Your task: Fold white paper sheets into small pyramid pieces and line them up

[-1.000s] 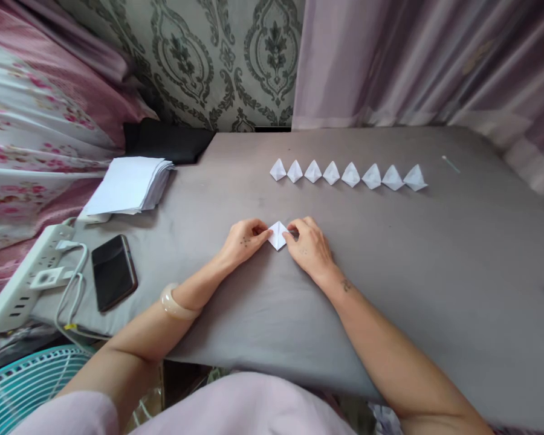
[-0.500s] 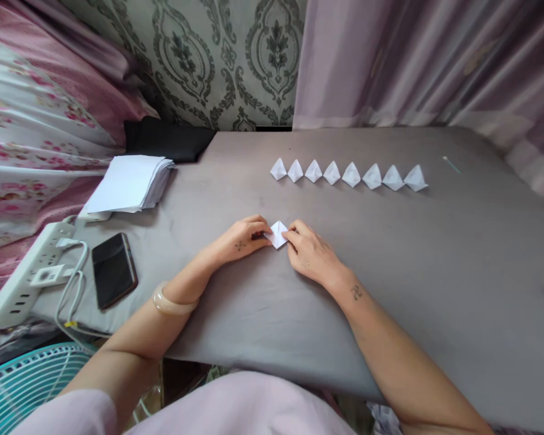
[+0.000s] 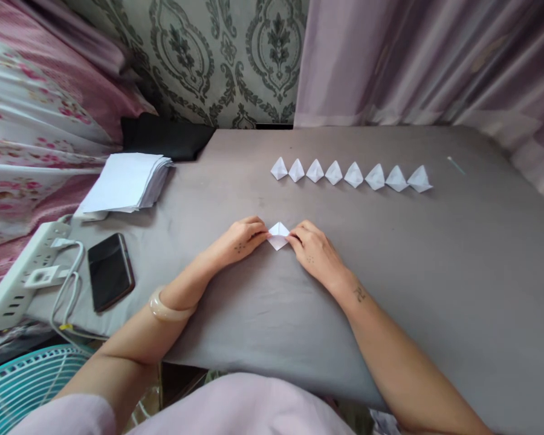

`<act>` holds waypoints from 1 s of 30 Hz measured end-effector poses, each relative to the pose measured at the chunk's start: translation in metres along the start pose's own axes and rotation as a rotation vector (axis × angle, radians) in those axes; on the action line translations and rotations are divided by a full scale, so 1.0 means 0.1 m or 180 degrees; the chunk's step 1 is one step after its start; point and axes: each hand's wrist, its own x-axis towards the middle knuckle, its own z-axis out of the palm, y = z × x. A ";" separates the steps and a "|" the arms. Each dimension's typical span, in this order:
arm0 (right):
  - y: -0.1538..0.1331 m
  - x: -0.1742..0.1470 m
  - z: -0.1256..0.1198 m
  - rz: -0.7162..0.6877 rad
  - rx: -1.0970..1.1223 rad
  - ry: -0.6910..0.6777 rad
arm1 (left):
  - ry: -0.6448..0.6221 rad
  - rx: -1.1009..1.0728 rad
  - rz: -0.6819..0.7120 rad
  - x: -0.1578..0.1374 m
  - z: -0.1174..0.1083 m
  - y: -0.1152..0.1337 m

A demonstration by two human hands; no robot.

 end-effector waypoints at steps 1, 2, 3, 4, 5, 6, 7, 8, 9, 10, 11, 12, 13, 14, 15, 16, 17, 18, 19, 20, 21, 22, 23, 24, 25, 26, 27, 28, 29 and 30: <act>0.00 0.00 0.01 0.0029 0.0002 0.0051 | 0.0061 -0.0005 -0.0061 0.00 0.02 0.00; 0.00 0.00 0.02 0.0067 0.0001 0.0102 | 0.0121 -0.0015 -0.0129 0.01 0.03 0.00; 0.00 0.00 0.04 0.0116 0.0000 0.0155 | 0.0177 -0.0030 -0.0205 0.02 0.05 0.00; 0.00 0.00 0.06 0.0174 0.0001 0.0204 | 0.0232 -0.0051 -0.0286 0.02 0.07 0.00; 0.00 0.01 0.08 0.0226 0.0004 0.0254 | 0.0285 -0.0074 -0.0368 0.03 0.08 0.01; 0.01 0.01 0.09 0.0262 0.0010 0.0303 | 0.0338 -0.0101 -0.0449 0.04 0.10 0.02; 0.01 0.02 0.11 0.0282 0.0017 0.0350 | 0.0385 -0.0135 -0.0525 0.04 0.11 0.03; 0.01 0.03 0.12 0.0294 0.0022 0.0392 | 0.0427 -0.0173 -0.0597 0.04 0.11 0.04; 0.01 0.04 0.14 0.0305 0.0023 0.0434 | 0.0464 -0.0212 -0.0667 0.05 0.12 0.06; 0.01 0.04 0.15 0.0321 0.0018 0.0468 | 0.0491 -0.0247 -0.0730 0.05 0.12 0.07; 0.01 0.05 0.16 0.0349 0.0007 0.0491 | 0.0512 -0.0274 -0.0780 0.05 0.12 0.08; 0.01 0.06 0.16 0.0387 -0.0007 0.0506 | 0.0529 -0.0293 -0.0815 0.05 0.13 0.09; 0.01 0.07 0.17 0.0425 -0.0019 0.0513 | 0.0542 -0.0300 -0.0836 0.06 0.13 0.10; 0.01 0.07 0.17 0.0461 -0.0029 0.0513 | 0.0547 -0.0301 -0.0843 0.06 0.13 0.10; 0.01 0.07 0.17 0.0493 -0.0037 0.0510 | 0.0545 -0.0296 -0.0844 0.06 0.13 0.10; 0.01 0.08 0.17 0.0520 -0.0045 0.0512 | 0.0540 -0.0288 -0.0848 0.07 0.13 0.10; 0.01 0.08 0.18 0.0537 -0.0046 0.0519 | 0.0536 -0.0274 -0.0860 0.08 0.14 0.10; 0.02 0.09 0.18 0.0549 -0.0041 0.0529 | 0.0532 -0.0254 -0.0878 0.08 0.15 0.09; 0.02 0.10 0.18 0.0560 -0.0026 0.0537 | 0.0530 -0.0229 -0.0900 0.09 0.15 0.09; 0.03 0.11 0.18 0.0574 -0.0003 0.0539 | 0.0529 -0.0203 -0.0923 0.09 0.16 0.08; 0.04 0.12 0.18 0.0599 0.0028 0.0528 | 0.0528 -0.0180 -0.0942 0.10 0.16 0.07; 0.05 0.13 0.17 0.0644 0.0070 0.0492 | 0.0521 -0.0163 -0.0952 0.10 0.17 0.07; 0.06 0.15 0.14 0.0714 0.0135 0.0422 | 0.0510 -0.0151 -0.0957 0.11 0.17 0.06; 0.08 0.16 0.12 0.0800 0.0230 0.0323 | 0.0497 -0.0146 -0.0957 0.11 0.17 0.06; 0.09 0.18 0.08 0.0888 0.0351 0.0202 | 0.0483 -0.0147 -0.0956 0.11 0.17 0.05; 0.11 0.19 0.04 0.0974 0.0519 0.0056 | 0.0470 -0.0148 -0.0953 0.11 0.17 0.05; 0.12 0.20 0.00 0.1031 0.0700 -0.0075 | 0.0466 -0.0149 -0.0951 0.11 0.17 0.05; 0.14 0.21 -0.04 0.1072 0.0879 -0.0178 | 0.0468 -0.0151 -0.0949 0.10 0.16 0.05; 0.15 0.21 -0.06 0.1119 0.1042 -0.0252 | 0.0472 -0.0157 -0.0946 0.10 0.16 0.05; 0.16 0.21 -0.08 0.1136 0.1161 -0.0295 | 0.0479 -0.0165 -0.0940 0.10 0.16 0.05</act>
